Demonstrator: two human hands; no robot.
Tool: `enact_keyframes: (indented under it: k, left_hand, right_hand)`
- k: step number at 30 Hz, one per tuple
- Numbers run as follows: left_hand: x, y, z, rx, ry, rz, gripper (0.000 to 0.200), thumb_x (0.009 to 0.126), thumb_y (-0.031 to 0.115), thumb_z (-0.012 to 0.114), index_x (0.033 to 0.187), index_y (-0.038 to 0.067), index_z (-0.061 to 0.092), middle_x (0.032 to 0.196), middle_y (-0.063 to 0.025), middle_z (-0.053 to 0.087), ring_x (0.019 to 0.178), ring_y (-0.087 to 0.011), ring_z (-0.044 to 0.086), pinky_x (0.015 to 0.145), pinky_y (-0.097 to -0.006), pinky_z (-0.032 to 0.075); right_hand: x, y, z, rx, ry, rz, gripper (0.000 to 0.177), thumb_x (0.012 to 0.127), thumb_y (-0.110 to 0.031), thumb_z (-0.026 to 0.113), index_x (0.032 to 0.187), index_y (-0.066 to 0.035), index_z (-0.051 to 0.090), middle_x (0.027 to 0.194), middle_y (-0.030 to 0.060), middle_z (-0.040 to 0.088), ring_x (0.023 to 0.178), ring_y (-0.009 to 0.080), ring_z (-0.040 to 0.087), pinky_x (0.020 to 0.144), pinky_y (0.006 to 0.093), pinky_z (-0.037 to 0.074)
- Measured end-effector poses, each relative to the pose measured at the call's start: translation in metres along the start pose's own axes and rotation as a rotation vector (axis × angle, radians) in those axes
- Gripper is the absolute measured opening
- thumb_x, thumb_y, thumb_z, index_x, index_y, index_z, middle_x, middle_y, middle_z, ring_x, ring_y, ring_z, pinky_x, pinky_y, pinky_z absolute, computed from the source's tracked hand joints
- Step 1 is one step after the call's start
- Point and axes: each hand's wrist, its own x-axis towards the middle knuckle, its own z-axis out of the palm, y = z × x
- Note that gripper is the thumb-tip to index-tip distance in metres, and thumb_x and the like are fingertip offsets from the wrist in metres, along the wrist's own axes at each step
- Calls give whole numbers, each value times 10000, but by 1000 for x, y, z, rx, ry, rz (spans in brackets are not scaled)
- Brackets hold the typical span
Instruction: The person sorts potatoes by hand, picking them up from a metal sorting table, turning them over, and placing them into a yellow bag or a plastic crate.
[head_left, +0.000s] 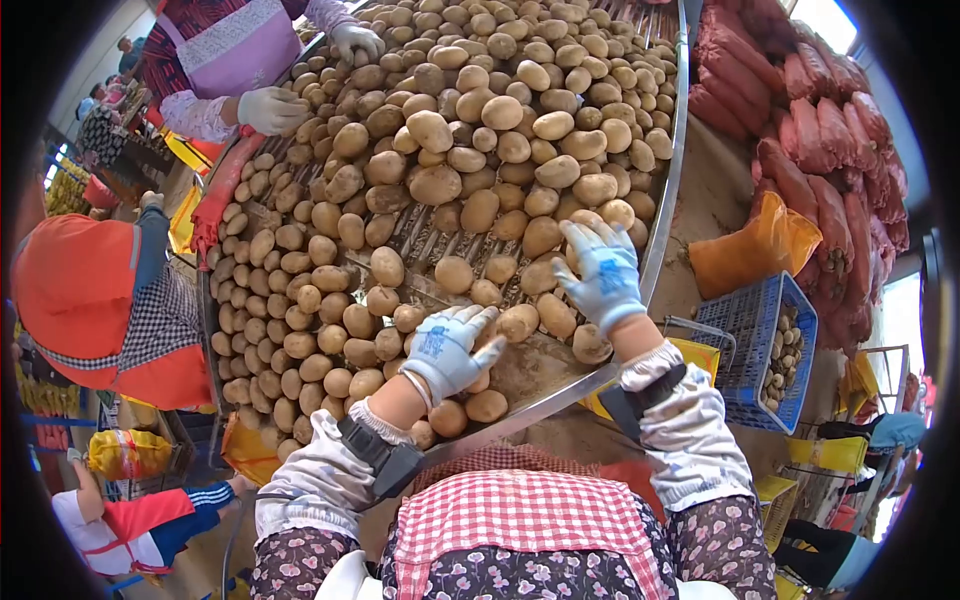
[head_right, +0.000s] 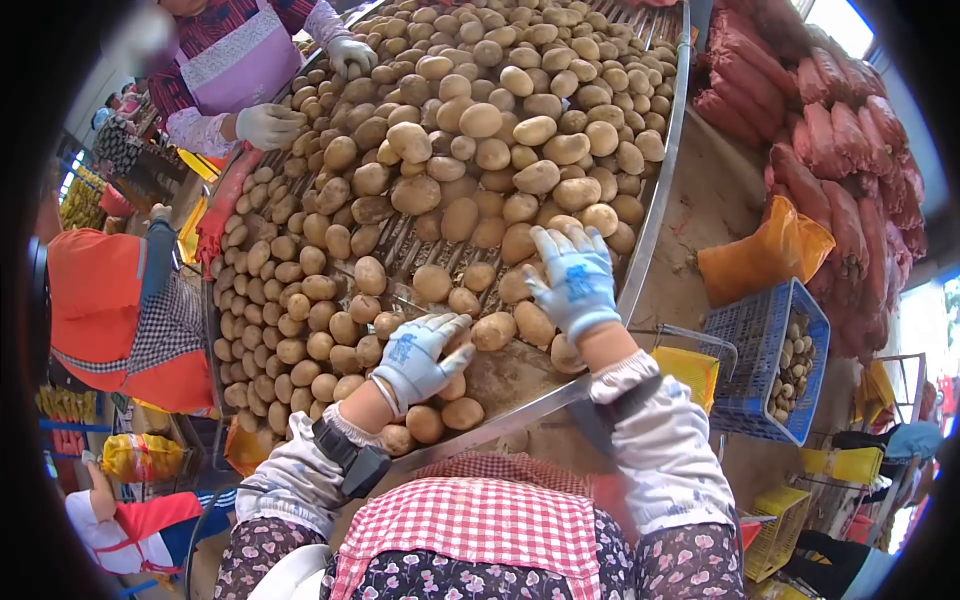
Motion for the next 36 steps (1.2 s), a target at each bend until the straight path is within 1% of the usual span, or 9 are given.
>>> enact_keyframes:
  k: [3, 13, 16, 21, 24, 26, 29, 34, 36]
  left_hand:
    - [48, -18, -13, 45, 427, -43, 462, 886, 316, 590, 1279, 74, 565, 1242, -175, 605, 1073, -348, 606, 936, -420, 480]
    - [161, -46, 7, 613, 209, -170, 447, 858, 127, 580, 1289, 184, 473, 1226, -145, 494, 950, -276, 652, 748, -409, 534]
    - [139, -41, -37, 420, -36, -133, 490, 822, 158, 638, 1284, 172, 474, 1228, -158, 508, 968, -285, 644, 768, -410, 522]
    - [43, -77, -57, -534, 455, -106, 646, 739, 110, 668, 1346, 81, 449, 1247, -181, 522, 1112, -310, 560, 986, -365, 448]
    - [-2, -111, -52, -338, 703, -236, 573, 782, 83, 575, 1337, 24, 446, 1220, -168, 547, 1077, -292, 570, 966, -368, 472]
    - [-25, -127, -43, -1612, 558, -364, 507, 835, 162, 525, 1319, 25, 462, 1117, -174, 603, 926, -285, 621, 822, -372, 547]
    - [-43, -136, -33, -2287, 415, -389, 451, 909, 243, 470, 1309, 34, 472, 1021, -171, 637, 793, -254, 639, 672, -353, 577]
    - [-21, -85, -61, -2151, 601, -318, 402, 999, 306, 400, 1295, 49, 491, 1093, -184, 627, 797, -276, 660, 609, -356, 576]
    - [-12, -80, -63, -1986, 430, -167, 362, 1004, 285, 371, 1258, 77, 523, 1181, -191, 605, 975, -315, 633, 833, -399, 550]
  right_hand:
    - [46, -32, 23, -408, -443, 90, 528, 863, -367, 599, 1272, -37, 542, 1116, 124, 656, 1150, 293, 528, 1132, 466, 220]
    - [47, -43, 57, -458, -495, 284, 771, 728, -438, 740, 1332, -62, 445, 1165, 143, 542, 1177, 308, 471, 1119, 461, 246]
    - [33, -40, 54, -317, -382, 231, 737, 747, -434, 723, 1327, -58, 469, 1143, 137, 546, 1142, 308, 495, 1089, 461, 288]
    - [48, -57, 44, -148, -467, 302, 586, 750, -328, 738, 1235, -91, 512, 1157, 158, 525, 1088, 313, 547, 941, 424, 439]
    - [56, -58, 58, -14, -487, 350, 559, 763, -266, 724, 1246, -86, 508, 1216, 174, 506, 1125, 344, 531, 966, 432, 440]
    - [51, -52, 66, 134, -377, 301, 500, 778, -181, 686, 1238, -78, 522, 1261, 185, 497, 1150, 381, 514, 1008, 432, 423]
    - [40, -67, 56, 553, 1, 387, 405, 793, -68, 587, 1193, -16, 542, 1162, 155, 569, 1096, 306, 556, 975, 382, 455]
    - [19, -120, 47, 2216, -363, 813, 438, 889, -214, 486, 1259, 18, 515, 1153, 166, 602, 1041, 269, 609, 914, 378, 521]
    - [24, -159, 34, 2157, -417, 1074, 472, 919, -292, 499, 1278, 14, 510, 1185, 169, 599, 1068, 271, 602, 929, 378, 510]
